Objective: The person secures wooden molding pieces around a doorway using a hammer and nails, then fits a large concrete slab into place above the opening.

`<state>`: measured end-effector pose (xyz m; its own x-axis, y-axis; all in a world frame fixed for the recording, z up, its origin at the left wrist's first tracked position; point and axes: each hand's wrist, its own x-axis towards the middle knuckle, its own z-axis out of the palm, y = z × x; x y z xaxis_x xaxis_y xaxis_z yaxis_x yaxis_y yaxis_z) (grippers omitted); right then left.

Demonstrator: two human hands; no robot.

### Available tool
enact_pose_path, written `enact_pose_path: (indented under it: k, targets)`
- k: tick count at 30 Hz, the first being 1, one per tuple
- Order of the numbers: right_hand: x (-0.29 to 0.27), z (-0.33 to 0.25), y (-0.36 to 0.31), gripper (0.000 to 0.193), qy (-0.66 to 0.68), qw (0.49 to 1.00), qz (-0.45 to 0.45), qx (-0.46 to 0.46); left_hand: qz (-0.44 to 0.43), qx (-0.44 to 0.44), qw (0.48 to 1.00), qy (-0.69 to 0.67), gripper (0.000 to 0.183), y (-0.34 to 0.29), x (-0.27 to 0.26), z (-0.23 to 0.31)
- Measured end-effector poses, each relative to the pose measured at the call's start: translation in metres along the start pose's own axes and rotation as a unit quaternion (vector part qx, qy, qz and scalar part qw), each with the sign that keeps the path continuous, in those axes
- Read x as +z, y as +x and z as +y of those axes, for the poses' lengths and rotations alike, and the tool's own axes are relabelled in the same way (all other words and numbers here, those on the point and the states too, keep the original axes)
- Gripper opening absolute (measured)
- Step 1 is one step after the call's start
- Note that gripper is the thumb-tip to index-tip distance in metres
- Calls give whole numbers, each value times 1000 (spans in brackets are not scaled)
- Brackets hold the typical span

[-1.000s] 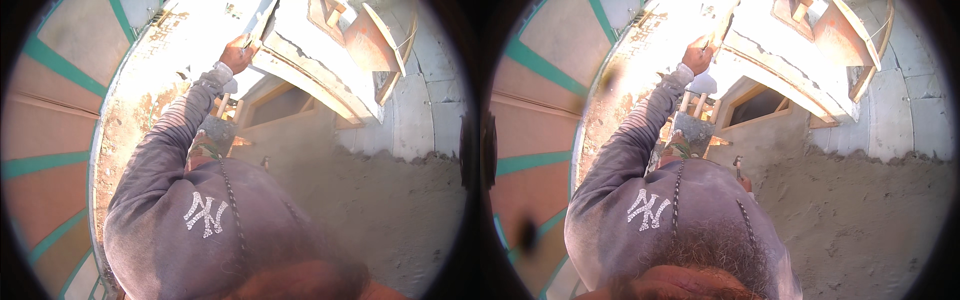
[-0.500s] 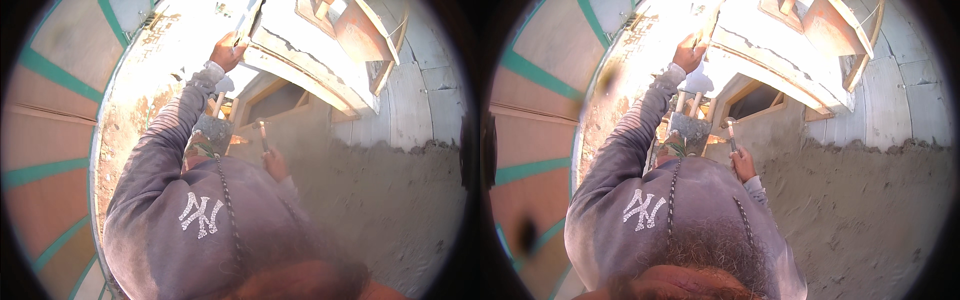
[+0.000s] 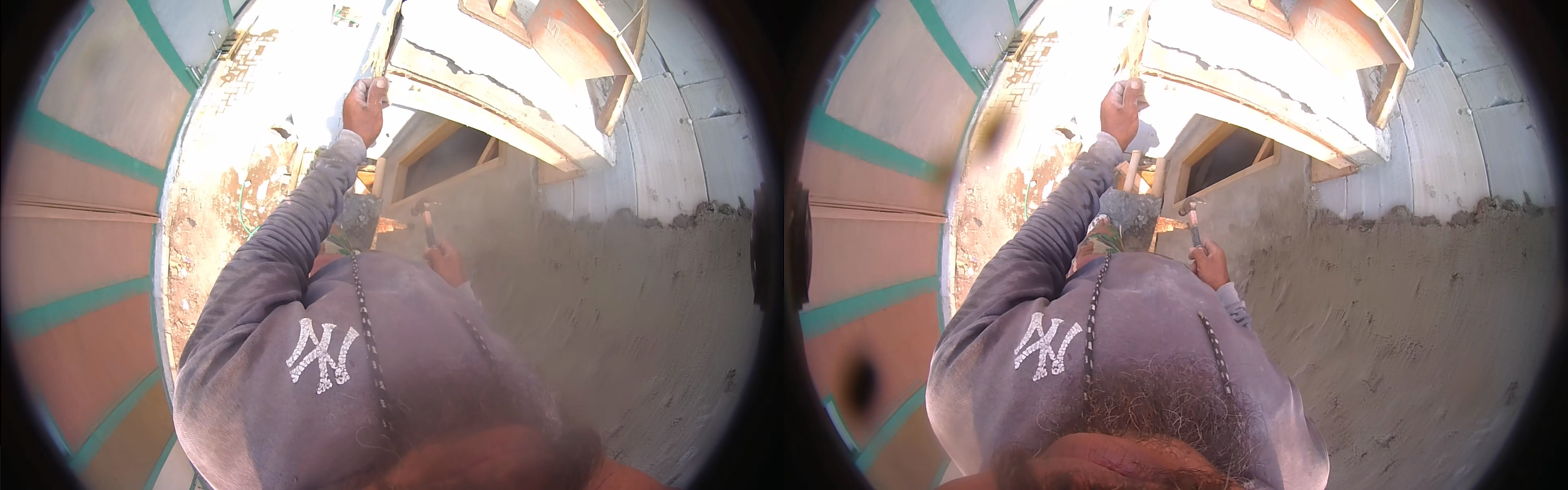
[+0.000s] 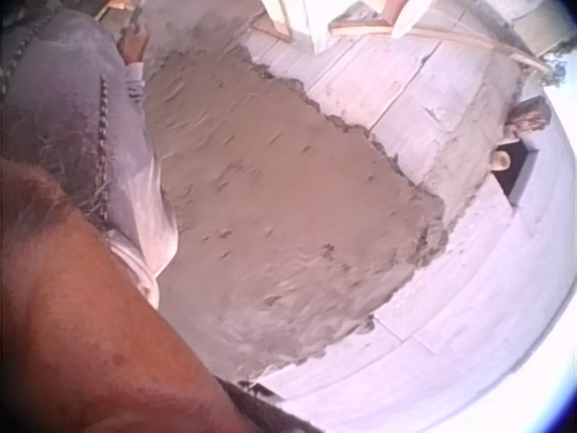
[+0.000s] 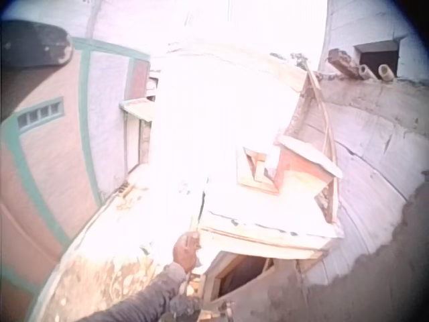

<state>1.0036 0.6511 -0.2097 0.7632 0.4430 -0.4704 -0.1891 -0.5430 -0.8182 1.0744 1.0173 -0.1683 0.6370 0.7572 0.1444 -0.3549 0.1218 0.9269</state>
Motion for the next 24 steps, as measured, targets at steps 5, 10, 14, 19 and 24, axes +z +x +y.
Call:
enact_pose_path:
  k: [5, 10, 14, 19, 24]
  targets:
    - [-4, 15, -13, 22, 65, 996, 38, 39, -28, 67, 997, 35, 44, -1, 1, 4]
    - [-10, 0, -27, 40, 157, 982, 71, 82, -31, 85, 994, 61, 37, 9, -9, -15]
    - [-9, 22, -29, 42, 184, 970, 144, 65, -31, 84, 996, 26, 32, 16, -11, -23]
    - [-11, 36, -36, 37, 228, 952, 202, 38, -25, 58, 995, 82, 36, 7, -2, -6]
    - [-18, 31, -43, 32, 226, 943, 243, 7, -19, 71, 992, 101, 37, 5, -2, -7]
